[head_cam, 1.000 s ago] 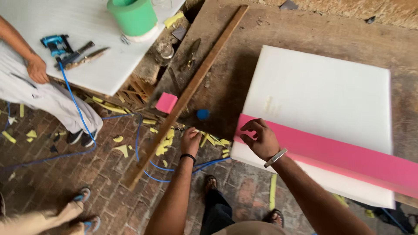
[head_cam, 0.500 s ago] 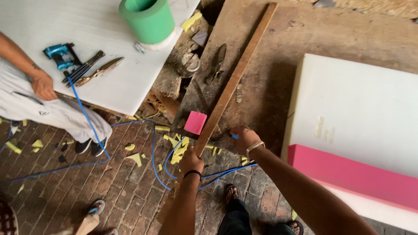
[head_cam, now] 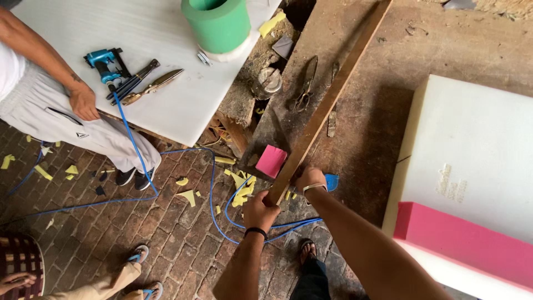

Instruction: The person aligns a pink foam strip along the edge of a white board, presses it down, and uses a mallet to secure it. They then measure the board with a tape measure and continue applying additional foam strips along the edges.

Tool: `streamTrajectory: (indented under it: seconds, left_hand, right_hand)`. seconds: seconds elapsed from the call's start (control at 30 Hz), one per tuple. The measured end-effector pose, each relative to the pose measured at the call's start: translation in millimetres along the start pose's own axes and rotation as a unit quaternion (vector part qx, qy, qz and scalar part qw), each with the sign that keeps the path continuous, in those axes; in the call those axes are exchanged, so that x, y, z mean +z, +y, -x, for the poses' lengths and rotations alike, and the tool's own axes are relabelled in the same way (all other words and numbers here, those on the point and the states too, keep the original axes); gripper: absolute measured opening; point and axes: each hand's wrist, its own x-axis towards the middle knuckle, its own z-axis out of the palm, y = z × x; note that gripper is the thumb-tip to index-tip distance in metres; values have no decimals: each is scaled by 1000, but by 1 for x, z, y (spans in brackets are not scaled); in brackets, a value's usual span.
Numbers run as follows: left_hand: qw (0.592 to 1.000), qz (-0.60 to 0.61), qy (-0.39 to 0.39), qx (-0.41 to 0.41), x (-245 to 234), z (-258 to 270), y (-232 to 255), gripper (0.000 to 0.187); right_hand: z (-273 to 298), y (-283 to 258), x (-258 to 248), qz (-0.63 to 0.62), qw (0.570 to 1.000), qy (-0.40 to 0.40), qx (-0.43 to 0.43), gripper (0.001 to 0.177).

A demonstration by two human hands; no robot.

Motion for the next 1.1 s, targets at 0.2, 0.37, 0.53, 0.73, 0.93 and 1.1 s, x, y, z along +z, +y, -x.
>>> streamTrajectory:
  seconds: [0.2, 0.37, 0.53, 0.73, 0.93, 1.1]
  left_hand:
    - [995, -102, -16, -13, 26, 12, -2, 52]
    - [998, -59, -5, -16, 49, 11, -6, 63]
    - [997, -77, 18, 17, 49, 5, -10, 54]
    - [992, -124, -26, 22, 38, 4, 4, 54]
    - [992, -116, -18, 47, 31, -7, -5, 62]
    - [994, -107, -13, 36, 54, -13, -28, 57]
  right_hand:
    - [80, 43, -21, -62, 993, -45, -88, 27]
    - [163, 73, -55, -370, 914, -108, 121, 27]
    - [148, 49, -14, -540, 791, -225, 178, 27]
    - [93, 10, 52, -777, 552, -189, 238, 21]
    - [140, 21, -13, -661, 696, -48, 276, 22]
    - [262, 74, -89, -623, 745, 18, 238, 21]
